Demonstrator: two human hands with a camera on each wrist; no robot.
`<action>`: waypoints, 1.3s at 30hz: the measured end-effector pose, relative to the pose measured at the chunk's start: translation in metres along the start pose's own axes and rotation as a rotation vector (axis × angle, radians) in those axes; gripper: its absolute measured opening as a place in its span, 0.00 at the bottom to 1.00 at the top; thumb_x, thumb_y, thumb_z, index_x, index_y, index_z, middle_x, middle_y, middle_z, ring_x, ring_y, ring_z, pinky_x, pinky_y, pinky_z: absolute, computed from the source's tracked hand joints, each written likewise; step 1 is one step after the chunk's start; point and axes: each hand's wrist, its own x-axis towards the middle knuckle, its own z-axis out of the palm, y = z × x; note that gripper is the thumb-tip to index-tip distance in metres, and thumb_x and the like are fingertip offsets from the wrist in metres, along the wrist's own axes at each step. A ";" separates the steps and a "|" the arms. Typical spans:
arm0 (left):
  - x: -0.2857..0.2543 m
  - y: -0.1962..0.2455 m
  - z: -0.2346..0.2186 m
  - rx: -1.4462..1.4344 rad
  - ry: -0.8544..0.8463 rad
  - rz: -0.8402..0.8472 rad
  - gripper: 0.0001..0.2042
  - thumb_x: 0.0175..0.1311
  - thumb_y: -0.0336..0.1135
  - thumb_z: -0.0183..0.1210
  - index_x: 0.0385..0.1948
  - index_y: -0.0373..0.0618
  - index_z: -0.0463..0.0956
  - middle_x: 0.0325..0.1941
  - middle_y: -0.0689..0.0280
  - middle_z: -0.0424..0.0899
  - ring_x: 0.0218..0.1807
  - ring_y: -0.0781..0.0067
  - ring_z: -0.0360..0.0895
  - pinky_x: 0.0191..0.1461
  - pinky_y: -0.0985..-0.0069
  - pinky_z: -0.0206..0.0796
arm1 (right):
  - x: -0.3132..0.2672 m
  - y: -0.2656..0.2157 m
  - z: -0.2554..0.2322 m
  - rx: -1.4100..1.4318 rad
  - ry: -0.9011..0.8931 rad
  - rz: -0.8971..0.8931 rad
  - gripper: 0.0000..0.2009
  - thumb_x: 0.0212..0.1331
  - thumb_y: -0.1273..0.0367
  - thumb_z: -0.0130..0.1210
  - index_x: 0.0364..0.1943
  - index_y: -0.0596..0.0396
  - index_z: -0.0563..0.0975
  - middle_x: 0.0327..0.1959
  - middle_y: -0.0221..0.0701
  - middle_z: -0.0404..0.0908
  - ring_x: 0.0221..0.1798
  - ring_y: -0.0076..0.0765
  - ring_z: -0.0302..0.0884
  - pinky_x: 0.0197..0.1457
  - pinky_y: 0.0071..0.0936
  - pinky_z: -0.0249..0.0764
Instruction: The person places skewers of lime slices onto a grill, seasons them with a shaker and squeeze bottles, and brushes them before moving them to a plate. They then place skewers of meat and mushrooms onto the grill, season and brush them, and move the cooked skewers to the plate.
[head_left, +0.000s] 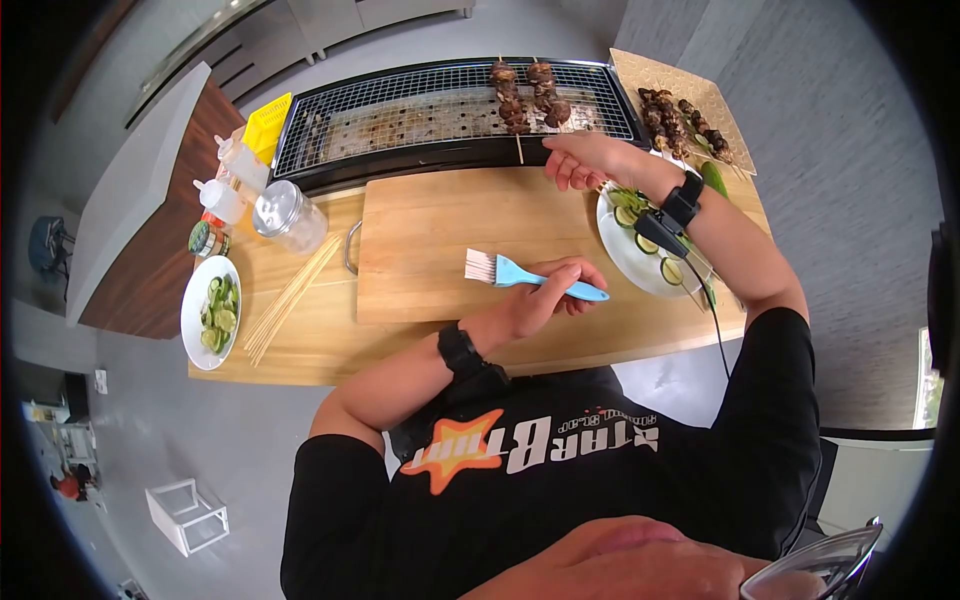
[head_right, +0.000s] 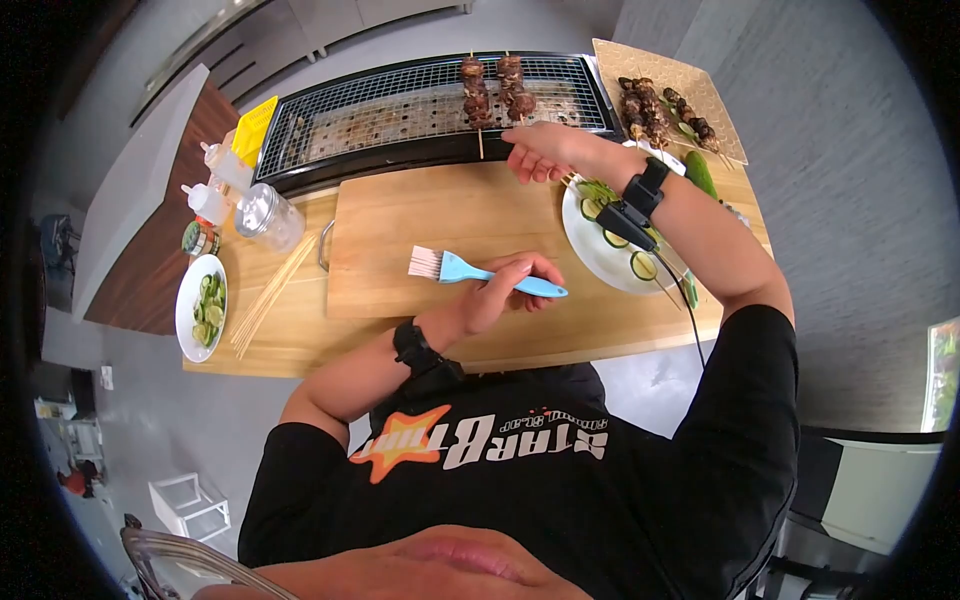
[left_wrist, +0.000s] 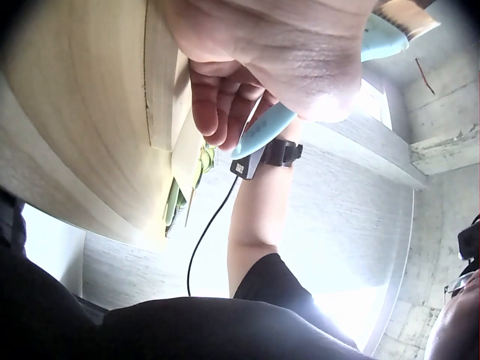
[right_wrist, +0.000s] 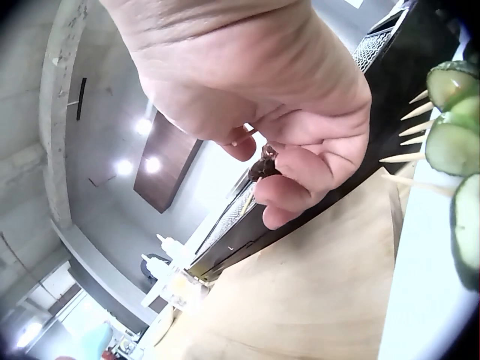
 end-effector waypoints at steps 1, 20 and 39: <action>0.000 0.000 0.000 -0.006 -0.001 -0.006 0.21 0.73 0.46 0.33 0.43 0.41 0.73 0.34 0.69 0.77 0.35 0.83 0.71 0.39 0.83 0.64 | -0.006 -0.005 0.004 -0.024 -0.006 0.005 0.24 0.66 0.50 0.42 0.31 0.58 0.77 0.22 0.30 0.78 0.17 0.18 0.67 0.18 0.15 0.61; 0.002 -0.006 -0.001 -0.001 0.002 0.052 0.21 0.74 0.45 0.33 0.43 0.39 0.74 0.36 0.66 0.78 0.37 0.80 0.72 0.41 0.80 0.65 | -0.081 0.095 -0.129 -0.954 0.842 0.022 0.23 0.51 0.53 0.58 0.20 0.64 0.78 0.21 0.45 0.77 0.27 0.47 0.76 0.32 0.41 0.70; 0.000 0.000 0.002 0.023 0.010 0.042 0.22 0.74 0.46 0.33 0.41 0.40 0.74 0.34 0.68 0.78 0.35 0.82 0.71 0.39 0.82 0.64 | -0.068 0.041 -0.057 0.033 0.394 -0.225 0.10 0.59 0.67 0.57 0.22 0.57 0.76 0.15 0.22 0.71 0.14 0.14 0.62 0.16 0.15 0.57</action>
